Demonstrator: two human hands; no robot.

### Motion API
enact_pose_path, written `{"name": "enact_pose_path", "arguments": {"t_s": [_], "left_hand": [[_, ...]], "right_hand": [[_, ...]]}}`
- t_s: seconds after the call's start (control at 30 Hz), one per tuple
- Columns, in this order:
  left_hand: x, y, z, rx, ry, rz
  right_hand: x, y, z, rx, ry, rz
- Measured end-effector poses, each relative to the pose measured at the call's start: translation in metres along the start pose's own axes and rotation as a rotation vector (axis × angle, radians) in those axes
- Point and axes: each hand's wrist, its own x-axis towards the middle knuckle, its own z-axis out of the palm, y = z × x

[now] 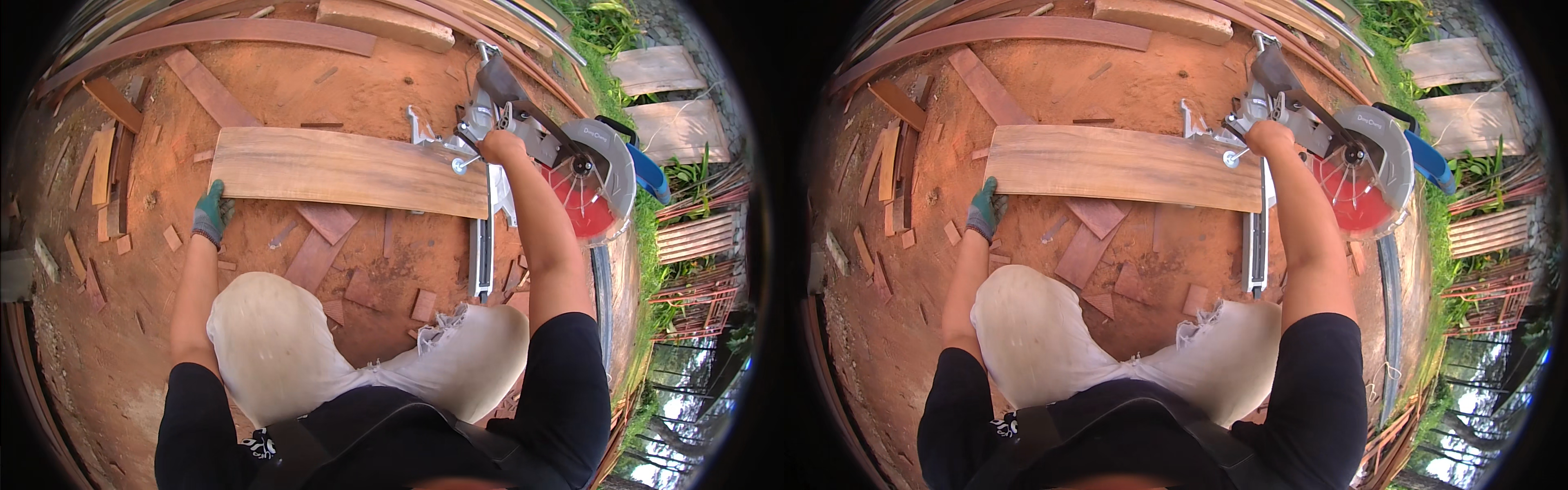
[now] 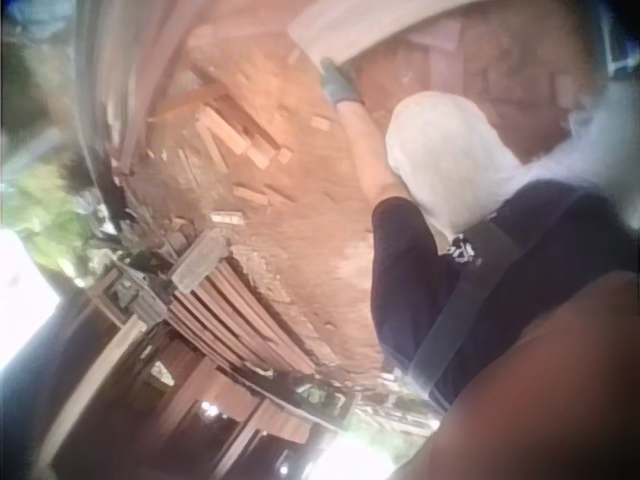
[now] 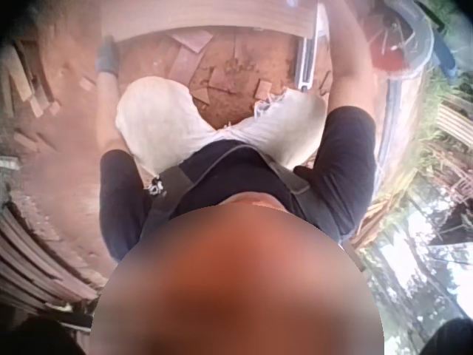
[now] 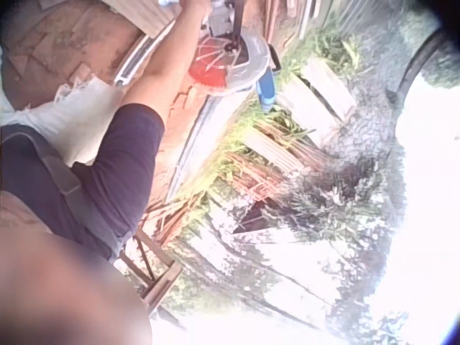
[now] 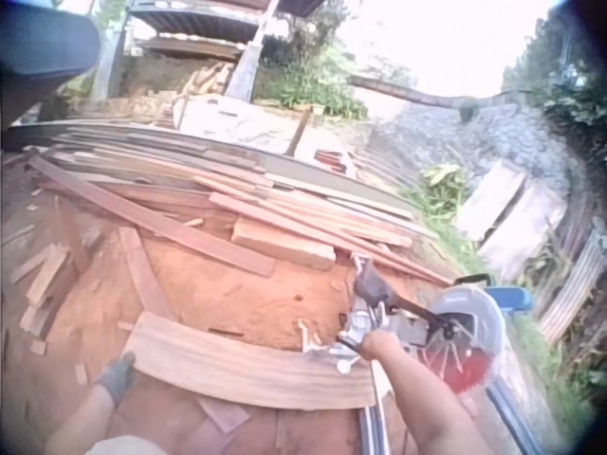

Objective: The person cuts a wooden plank with a miter saw, carries it to a wooden deck, and uses a handheld router to shape the plank's edges. The person repeatedly flips the plank to route multiple sides.

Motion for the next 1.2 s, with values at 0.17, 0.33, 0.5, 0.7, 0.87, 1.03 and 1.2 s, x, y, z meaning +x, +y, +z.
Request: {"name": "enact_pose_path", "arguments": {"t_s": [0.17, 0.33, 0.5, 0.7, 0.87, 1.03, 1.2], "left_hand": [[-0.001, 0.003, 0.002, 0.002, -0.039, -0.049], [0.003, 0.002, 0.004, -0.053, 0.005, -0.05], [-0.014, -0.007, 0.027, -0.527, -0.125, -0.11], [-0.031, -0.024, 0.069, -0.439, -0.343, -0.261], [-0.032, -0.041, 0.061, -0.326, -0.339, -0.168], [-0.044, -0.052, 0.028, -0.351, -0.312, -0.146], [-0.072, -0.056, -0.009, -0.339, -0.215, -0.053]], "right_hand": [[0.028, 0.006, -0.003, 0.166, -0.311, 0.036], [0.013, 0.017, 0.011, -0.119, 0.121, -0.359], [0.01, 0.018, 0.013, 0.224, -0.101, 0.035], [0.004, 0.028, 0.014, -0.044, 0.066, -0.352], [0.005, 0.022, 0.01, 0.169, -0.024, -0.057], [0.0, 0.02, 0.006, 0.057, 0.012, -0.228], [-0.013, 0.007, 0.013, 0.087, 0.055, -0.184]]}}
